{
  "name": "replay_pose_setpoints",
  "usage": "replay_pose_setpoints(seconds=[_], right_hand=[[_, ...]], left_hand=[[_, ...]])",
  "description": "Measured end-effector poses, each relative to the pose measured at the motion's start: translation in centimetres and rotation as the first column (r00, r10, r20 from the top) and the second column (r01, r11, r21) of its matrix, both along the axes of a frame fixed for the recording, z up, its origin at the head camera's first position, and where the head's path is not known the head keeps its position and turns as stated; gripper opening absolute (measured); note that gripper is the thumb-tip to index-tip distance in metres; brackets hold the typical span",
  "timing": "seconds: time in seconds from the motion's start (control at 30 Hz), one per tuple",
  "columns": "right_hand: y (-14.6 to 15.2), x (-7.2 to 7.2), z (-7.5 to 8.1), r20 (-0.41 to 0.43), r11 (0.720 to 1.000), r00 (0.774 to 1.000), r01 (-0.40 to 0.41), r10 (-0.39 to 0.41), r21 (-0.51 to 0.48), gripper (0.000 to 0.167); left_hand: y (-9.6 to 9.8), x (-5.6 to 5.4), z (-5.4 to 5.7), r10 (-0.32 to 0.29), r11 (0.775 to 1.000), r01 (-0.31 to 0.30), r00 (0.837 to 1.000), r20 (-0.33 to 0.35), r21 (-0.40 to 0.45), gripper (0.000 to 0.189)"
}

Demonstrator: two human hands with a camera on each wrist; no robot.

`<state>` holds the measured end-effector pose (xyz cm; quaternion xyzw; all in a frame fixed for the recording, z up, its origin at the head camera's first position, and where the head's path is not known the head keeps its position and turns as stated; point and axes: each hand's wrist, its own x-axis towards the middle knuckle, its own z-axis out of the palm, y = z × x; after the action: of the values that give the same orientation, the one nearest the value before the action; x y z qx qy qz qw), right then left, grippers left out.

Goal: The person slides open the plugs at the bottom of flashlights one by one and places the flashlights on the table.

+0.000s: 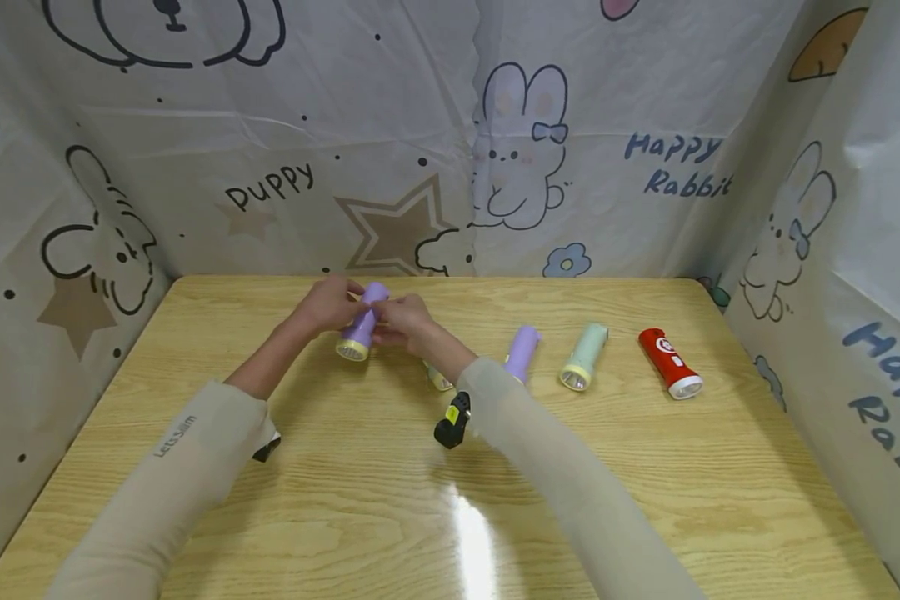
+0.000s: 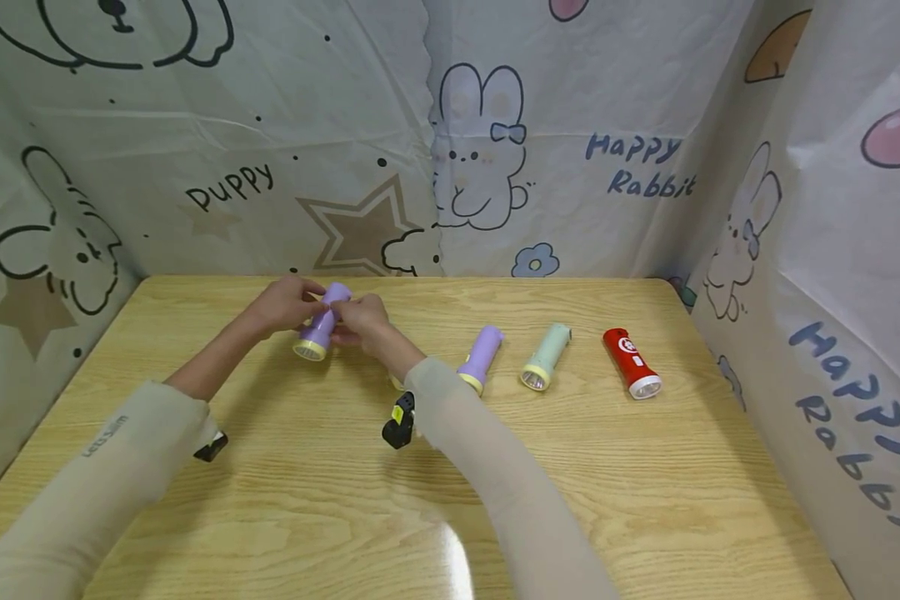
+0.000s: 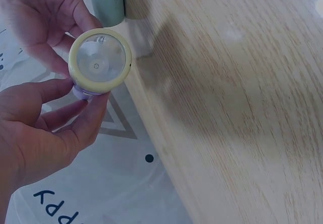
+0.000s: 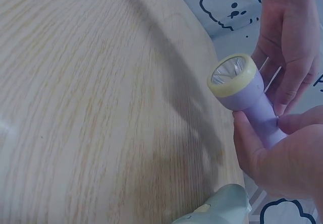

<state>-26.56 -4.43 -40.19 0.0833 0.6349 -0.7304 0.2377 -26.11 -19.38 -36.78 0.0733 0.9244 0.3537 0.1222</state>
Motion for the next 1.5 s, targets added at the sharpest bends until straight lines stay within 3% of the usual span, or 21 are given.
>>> replay_pose_setpoints(seconds=[0.5,0.73,1.5], right_hand=[[0.6,-0.1,0.5,-0.003,1.000,1.000,0.016,-0.016,0.025,0.032],[0.8,-0.1,0.8,-0.017,1.000,1.000,0.013,-0.012,0.016,0.036],[1.2,0.2,1.7,-0.065,0.999,0.997,0.029,-0.032,-0.044,0.046]], left_hand=[[0.1,0.2,-0.1,-0.005,0.999,0.006,0.999,-0.045,0.032,0.049],[0.1,0.4,-0.1,0.018,0.998,-0.016,0.999,-0.035,0.066,0.051],[0.9,1.7,-0.5,0.091,0.990,-0.067,0.977,-0.192,0.127,0.049]])
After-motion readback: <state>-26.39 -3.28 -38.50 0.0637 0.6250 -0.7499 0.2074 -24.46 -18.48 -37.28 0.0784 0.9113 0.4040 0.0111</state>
